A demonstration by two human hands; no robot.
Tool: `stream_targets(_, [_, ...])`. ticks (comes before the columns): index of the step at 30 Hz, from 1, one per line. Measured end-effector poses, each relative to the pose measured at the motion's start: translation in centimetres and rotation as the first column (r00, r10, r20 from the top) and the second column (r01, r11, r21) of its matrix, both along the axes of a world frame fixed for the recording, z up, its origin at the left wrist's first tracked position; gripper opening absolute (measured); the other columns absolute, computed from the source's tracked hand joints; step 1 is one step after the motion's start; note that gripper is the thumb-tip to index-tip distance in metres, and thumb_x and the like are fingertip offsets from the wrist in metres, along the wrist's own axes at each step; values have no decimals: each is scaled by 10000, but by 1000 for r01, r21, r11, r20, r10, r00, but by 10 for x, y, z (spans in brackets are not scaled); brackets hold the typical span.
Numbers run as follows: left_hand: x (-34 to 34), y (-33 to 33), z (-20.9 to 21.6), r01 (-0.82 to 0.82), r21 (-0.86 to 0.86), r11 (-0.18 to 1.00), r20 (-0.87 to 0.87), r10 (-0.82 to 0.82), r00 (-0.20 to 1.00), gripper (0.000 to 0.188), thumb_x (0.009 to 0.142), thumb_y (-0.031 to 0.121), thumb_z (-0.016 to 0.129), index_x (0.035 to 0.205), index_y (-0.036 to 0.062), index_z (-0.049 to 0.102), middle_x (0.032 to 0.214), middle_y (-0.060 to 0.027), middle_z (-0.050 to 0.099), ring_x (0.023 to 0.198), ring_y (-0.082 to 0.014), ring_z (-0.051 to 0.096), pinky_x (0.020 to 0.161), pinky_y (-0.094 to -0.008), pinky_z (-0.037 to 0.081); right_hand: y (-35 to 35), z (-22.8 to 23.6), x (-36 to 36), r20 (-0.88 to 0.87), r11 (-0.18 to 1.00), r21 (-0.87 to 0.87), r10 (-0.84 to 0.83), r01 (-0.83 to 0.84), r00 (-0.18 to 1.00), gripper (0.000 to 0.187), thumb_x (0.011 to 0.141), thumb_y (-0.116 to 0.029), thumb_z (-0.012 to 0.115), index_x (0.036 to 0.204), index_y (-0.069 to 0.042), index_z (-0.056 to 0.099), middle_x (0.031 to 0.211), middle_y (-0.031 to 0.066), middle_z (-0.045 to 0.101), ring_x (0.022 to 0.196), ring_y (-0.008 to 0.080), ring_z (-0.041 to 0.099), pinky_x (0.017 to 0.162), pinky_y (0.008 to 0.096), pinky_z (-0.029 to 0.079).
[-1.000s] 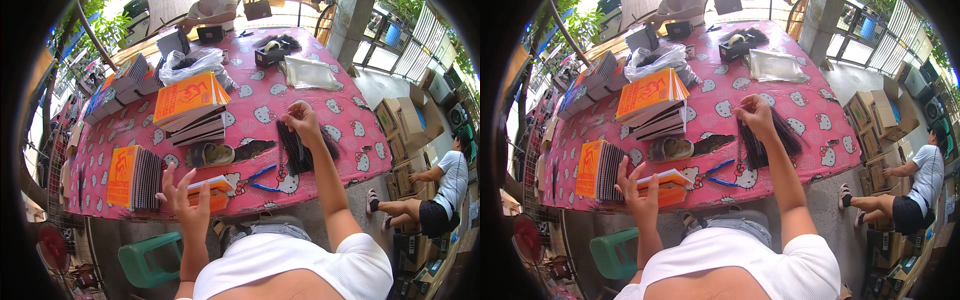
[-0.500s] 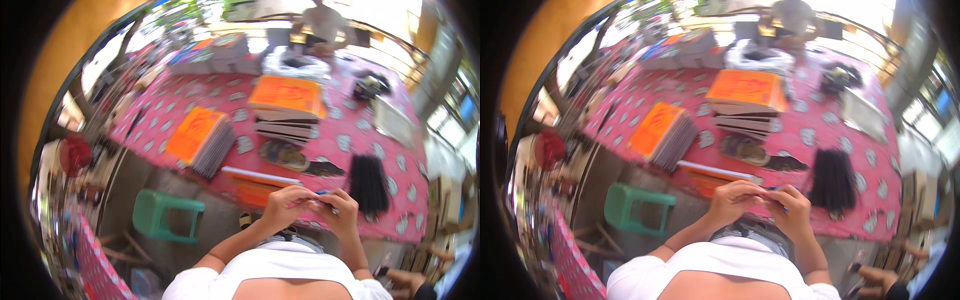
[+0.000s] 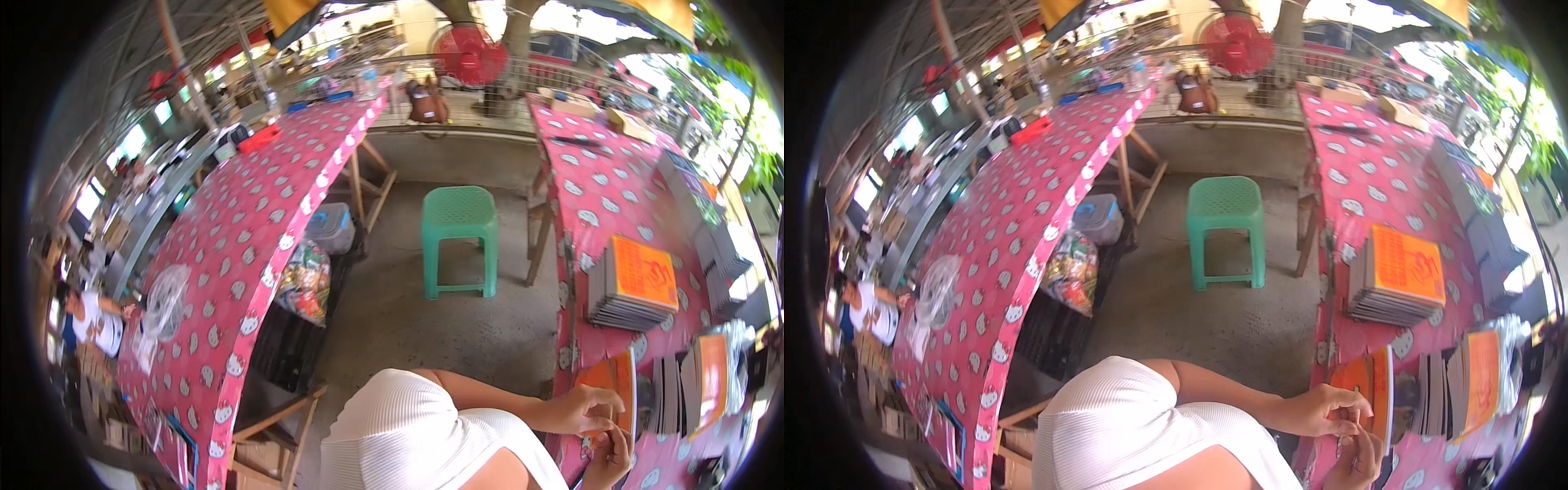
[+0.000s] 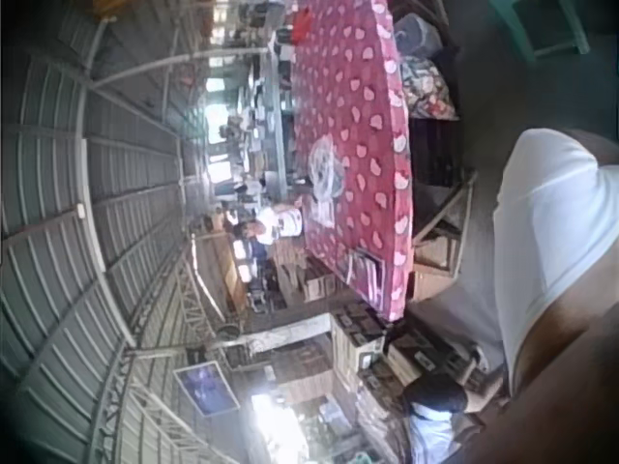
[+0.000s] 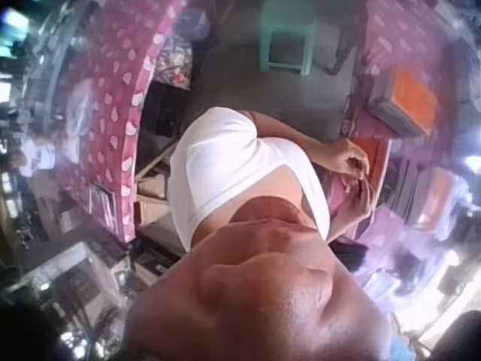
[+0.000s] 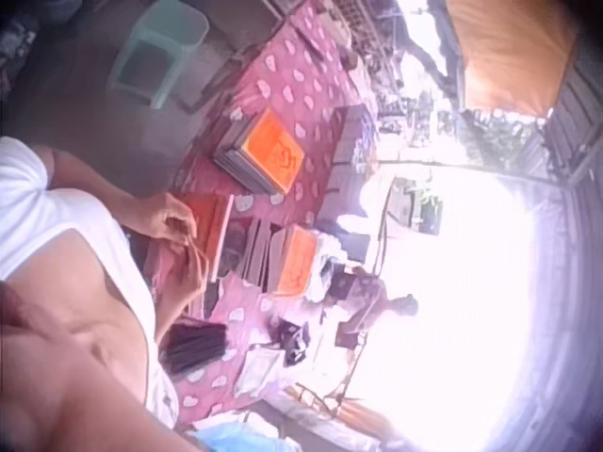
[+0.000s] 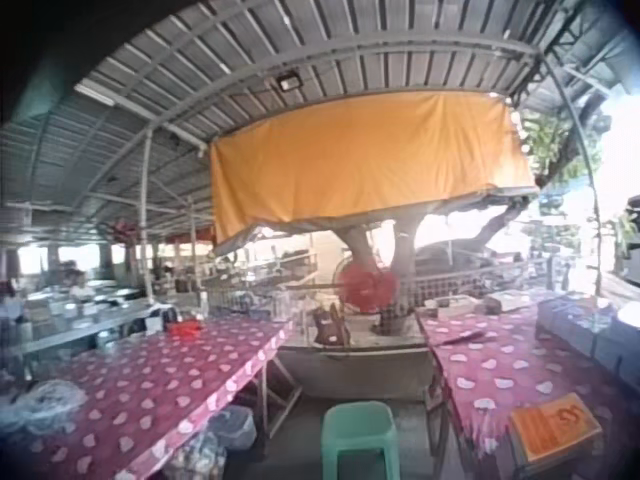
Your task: The person binds books by inserting plastic spiral coils into the pre-punched holes of notebook stacks and trimming the ends with pliers.
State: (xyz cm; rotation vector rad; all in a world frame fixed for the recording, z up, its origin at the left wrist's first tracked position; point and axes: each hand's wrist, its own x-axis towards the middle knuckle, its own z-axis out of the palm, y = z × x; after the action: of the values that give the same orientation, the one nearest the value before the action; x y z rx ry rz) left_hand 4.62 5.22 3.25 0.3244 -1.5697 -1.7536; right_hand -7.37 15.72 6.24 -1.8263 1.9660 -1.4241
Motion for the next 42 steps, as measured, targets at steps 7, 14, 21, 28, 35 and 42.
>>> stream_targets(7, [104,-24,3,-297,58,953,113,289,951,116,860,83,665,920,-6,622,840,-39,653,794,-71,608,691,-227,497,-66,10,64,126,890,135,421,-436,898,175,812,-58,702,973,10,683,928,115,665,795,277,636,702,316,526])
stream_targets(14, [202,1,2,-581,30,814,279,551,786,91,873,82,647,895,-6,635,832,-40,664,772,-68,609,688,-225,495,-90,13,150,173,738,94,649,-668,741,161,676,67,674,835,50,658,730,90,588,624,148,573,555,255,445])
stream_targets(21, [258,32,-16,-721,43,692,69,718,693,121,846,55,672,937,3,611,846,-40,657,793,-77,617,717,-235,513,-97,-31,205,298,723,95,635,-684,712,184,744,23,671,924,44,635,741,65,574,618,121,556,548,229,431])
stream_targets(28, [310,67,-21,-772,-418,479,129,872,471,120,832,49,679,926,14,612,909,-68,638,804,-132,638,665,-269,523,-86,-20,254,340,472,149,800,-869,494,153,839,-67,634,926,60,631,715,51,550,598,99,545,532,222,419])
stream_targets(35, [332,85,-27,-821,-441,361,44,923,382,111,825,56,677,906,24,609,902,-72,632,786,-209,645,674,-301,514,-95,-36,276,358,330,163,858,-930,367,167,781,-49,677,916,44,647,733,84,586,632,144,571,572,261,441])
stream_targets(42, [349,100,-16,-669,-536,515,195,847,495,94,847,66,648,890,17,581,880,-81,625,771,-222,638,669,-322,497,-93,-44,287,442,253,144,848,-957,291,118,705,-16,732,798,15,665,687,79,601,623,133,550,565,265,419])
